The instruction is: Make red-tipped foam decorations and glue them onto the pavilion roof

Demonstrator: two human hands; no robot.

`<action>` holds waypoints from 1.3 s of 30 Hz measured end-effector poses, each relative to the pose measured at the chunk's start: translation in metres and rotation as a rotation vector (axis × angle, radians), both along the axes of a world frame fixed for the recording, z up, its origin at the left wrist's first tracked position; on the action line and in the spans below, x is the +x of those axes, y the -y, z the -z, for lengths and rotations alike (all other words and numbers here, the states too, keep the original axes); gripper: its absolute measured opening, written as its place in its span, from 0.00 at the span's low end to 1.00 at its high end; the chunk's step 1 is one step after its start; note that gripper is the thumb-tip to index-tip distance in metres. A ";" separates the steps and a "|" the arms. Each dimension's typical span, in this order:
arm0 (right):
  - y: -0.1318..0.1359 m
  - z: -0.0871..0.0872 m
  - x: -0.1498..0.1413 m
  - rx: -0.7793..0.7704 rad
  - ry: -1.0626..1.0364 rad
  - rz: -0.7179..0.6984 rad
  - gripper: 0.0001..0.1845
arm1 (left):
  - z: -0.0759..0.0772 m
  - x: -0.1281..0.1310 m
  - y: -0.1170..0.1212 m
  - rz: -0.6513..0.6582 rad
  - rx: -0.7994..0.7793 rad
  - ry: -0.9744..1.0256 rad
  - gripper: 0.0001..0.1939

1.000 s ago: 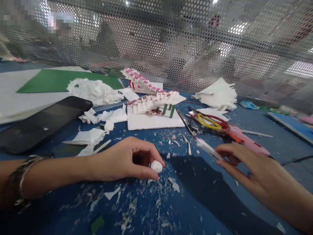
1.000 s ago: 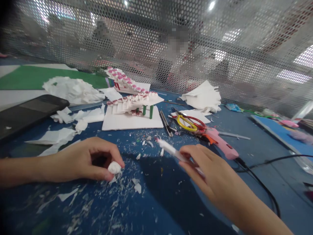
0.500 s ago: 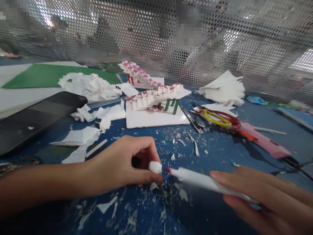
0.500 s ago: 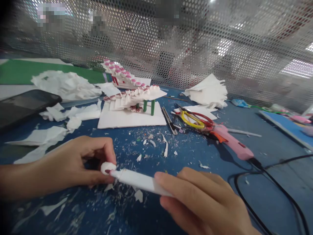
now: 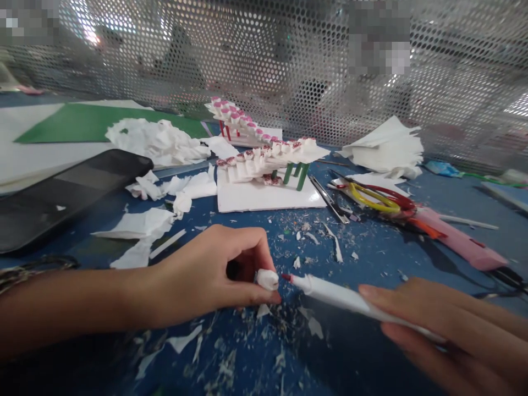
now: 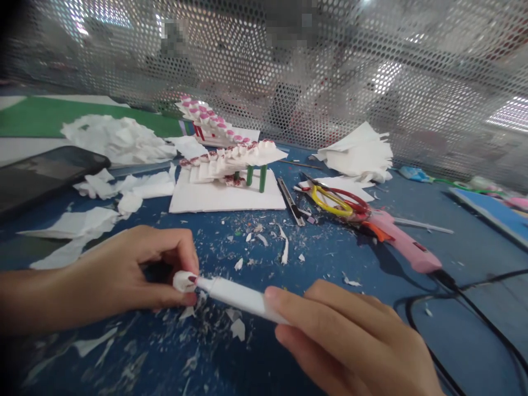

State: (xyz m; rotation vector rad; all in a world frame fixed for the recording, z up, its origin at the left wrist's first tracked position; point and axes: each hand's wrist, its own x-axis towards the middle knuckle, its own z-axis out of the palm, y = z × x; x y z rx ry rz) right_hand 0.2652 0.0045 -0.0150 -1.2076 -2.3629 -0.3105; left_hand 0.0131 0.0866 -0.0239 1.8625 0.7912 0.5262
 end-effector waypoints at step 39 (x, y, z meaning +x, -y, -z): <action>0.000 0.001 0.003 0.136 0.074 0.026 0.14 | -0.003 0.002 0.004 -0.013 -0.123 0.029 0.06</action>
